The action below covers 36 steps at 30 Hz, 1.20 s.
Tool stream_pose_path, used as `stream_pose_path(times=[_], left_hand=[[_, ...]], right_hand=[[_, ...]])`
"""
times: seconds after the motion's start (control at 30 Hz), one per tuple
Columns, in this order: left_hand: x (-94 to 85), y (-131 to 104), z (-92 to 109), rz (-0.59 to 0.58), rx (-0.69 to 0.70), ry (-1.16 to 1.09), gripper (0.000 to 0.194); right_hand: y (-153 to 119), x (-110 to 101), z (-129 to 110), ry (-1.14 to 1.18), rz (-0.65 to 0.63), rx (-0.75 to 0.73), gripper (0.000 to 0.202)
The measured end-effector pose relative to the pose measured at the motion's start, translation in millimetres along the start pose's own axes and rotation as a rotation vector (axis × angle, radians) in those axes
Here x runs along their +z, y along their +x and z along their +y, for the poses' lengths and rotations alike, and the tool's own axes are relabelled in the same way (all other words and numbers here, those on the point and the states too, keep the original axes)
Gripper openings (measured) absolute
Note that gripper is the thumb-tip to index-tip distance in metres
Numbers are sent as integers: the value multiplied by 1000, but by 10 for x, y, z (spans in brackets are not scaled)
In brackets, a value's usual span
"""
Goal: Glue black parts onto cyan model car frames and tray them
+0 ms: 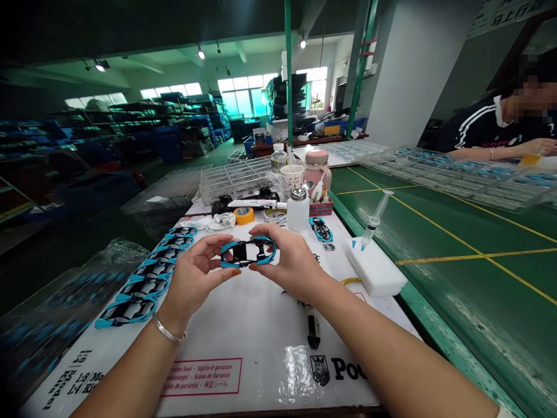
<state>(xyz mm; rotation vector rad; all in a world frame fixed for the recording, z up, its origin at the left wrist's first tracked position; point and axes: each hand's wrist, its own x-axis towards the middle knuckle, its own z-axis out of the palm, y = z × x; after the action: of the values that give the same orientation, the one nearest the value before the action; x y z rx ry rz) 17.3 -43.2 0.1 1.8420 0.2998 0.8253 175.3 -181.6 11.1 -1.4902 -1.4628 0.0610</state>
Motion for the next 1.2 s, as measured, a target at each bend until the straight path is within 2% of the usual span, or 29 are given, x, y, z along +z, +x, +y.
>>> stream_pose_path(times=[0.17,0.3,0.4,0.53,0.9,1.2], left_hand=[[40,-41,11,74,316,186,44],[48,-46,30,132,538,373,40],[41,-44,44,168,635,467,39],[34,-51,62,168,680,515,39],[42,-52,69,178,710,525,40],[40,-65,81,168,711,548,40]], right_hand=[[-10,13,31,-74,38,-141,56],[-18,-26,28,-49,-26,-131,62],[-21,-69,4,-22,-59,-117,62],[-15,-104,-7,-2,-40,-144,53],[-15,-109,-27,-19,129,-174,19],[-6,-114,-22,-68,105,-207,13]])
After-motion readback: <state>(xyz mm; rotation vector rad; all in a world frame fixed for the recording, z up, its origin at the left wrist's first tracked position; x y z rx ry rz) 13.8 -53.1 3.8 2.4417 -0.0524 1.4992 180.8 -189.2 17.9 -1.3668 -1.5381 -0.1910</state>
